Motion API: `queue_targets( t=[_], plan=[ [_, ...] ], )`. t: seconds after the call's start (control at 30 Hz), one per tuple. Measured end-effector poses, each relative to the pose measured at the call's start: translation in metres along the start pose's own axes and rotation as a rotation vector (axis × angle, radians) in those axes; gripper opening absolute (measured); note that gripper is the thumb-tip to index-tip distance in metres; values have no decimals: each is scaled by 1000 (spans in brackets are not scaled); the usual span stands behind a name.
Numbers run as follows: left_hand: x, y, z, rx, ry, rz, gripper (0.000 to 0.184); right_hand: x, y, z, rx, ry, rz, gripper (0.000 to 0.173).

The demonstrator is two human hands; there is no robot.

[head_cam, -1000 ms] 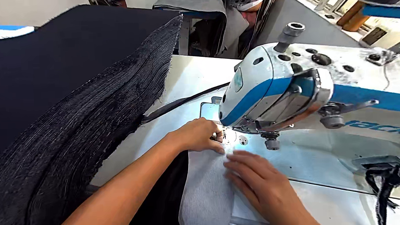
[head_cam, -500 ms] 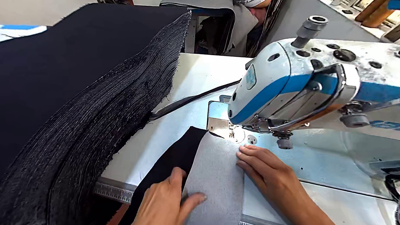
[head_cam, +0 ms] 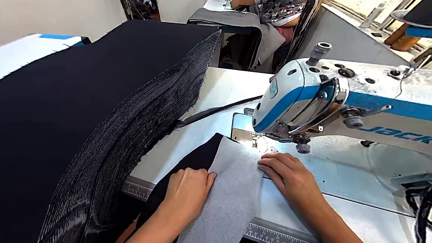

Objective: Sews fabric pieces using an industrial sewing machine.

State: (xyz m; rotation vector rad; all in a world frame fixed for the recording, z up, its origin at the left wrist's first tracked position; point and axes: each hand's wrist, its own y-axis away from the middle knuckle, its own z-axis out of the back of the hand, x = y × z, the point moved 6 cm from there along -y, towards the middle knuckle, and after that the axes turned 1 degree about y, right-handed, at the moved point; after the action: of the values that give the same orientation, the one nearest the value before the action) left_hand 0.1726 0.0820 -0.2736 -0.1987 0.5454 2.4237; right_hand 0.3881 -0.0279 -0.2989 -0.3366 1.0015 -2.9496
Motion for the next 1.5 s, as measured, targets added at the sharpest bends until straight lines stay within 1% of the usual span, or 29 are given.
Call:
queue_targets(
  t=[0.13, 0.2, 0.23, 0.3, 0.33, 0.4, 0.47, 0.5, 0.53, 0.57, 0.6, 0.63, 0.67, 0.7, 0.77, 0.8, 0.9, 1.0, 1.03, 1.1, 1.17, 1.2, 1.23, 1.3, 1.33, 1.37, 1.4, 1.43, 1.5],
  plan=[
    [-4, 8, -3, -274, -19, -15, 36, 2, 1, 0, -3, 20, -12, 33],
    [1, 7, -2, -397, 184, -131, 25, 4, 0, 1, -18, 25, -15, 32],
    [8, 4, -3, -394, 379, -192, 23, 4, 0, 1, -26, 25, -15, 32],
    [21, -2, -10, -331, 709, -283, 25, 6, 0, 1, -30, 23, -18, 33],
    [22, 0, -11, -313, 775, -329, 30, 7, 1, 1, -30, 21, -21, 34],
    [21, 14, -11, -208, 802, -363, 53, 8, 1, 1, -28, 25, -29, 33],
    [19, 35, -12, -18, 875, -275, 72, 8, 1, 2, -26, 32, -39, 32],
    [19, 45, -13, 85, 915, -222, 73, 8, 0, 3, -26, 29, -41, 32],
    [20, 54, -14, 155, 944, -193, 67, 8, 0, 3, -22, 23, -43, 32],
    [21, 61, -15, 169, 946, -201, 57, 8, 1, 3, -14, 13, -45, 34],
    [24, 66, -16, 119, 916, -260, 44, 7, 1, 3, -5, 3, -47, 36],
    [28, 67, -17, 6, 863, -336, 34, 6, 2, 4, 11, 1, -47, 39],
    [33, 64, -19, -115, 797, -389, 32, 5, 2, 4, 30, 2, -48, 40],
    [40, 57, -23, -221, 747, -394, 34, 4, 3, 4, 48, 4, -49, 40],
    [53, 41, -37, -343, 757, -306, 35, 4, 4, 4, 71, 8, -55, 42],
    [55, 36, -40, -339, 800, -253, 34, 4, 3, 4, 77, 9, -64, 43],
    [60, 28, -42, -171, 912, -98, 34, 5, 2, 2, 93, 33, -92, 44],
    [63, 26, -34, -113, 783, -34, 40, 12, 1, 1, 95, 89, -96, 47],
    [63, 26, -33, -113, 803, -15, 39, 15, 1, 0, 84, 120, -86, 47],
    [64, 27, -37, -144, 993, 20, 36, 21, 1, -2, 62, 186, -66, 48],
    [62, 28, -37, -146, 1182, 72, 39, 26, 1, -3, 62, 238, -56, 51],
    [62, 29, -36, -145, 1153, 84, 42, 27, 1, -3, 66, 260, -53, 52],
    [63, 30, -33, -161, 993, 73, 45, 29, 1, -3, 71, 274, -49, 53],
    [57, 38, -20, -249, 388, 10, 62, 30, 1, -3, 82, 290, -51, 55],
    [51, 42, -13, -344, 133, -24, 67, 30, 1, -2, 85, 300, -53, 59],
    [45, 46, -7, -510, -24, -84, 63, 30, 2, -1, 87, 305, -52, 61],
    [38, 46, -2, -650, -95, -163, 52, 30, 3, -1, 91, 305, -48, 61],
    [28, 43, 4, -727, -112, -251, 42, 29, 3, -1, 94, 305, -48, 60],
    [2, 27, 11, -815, -115, -445, 31, 28, 3, -3, 94, 303, -46, 59]
  ],
)
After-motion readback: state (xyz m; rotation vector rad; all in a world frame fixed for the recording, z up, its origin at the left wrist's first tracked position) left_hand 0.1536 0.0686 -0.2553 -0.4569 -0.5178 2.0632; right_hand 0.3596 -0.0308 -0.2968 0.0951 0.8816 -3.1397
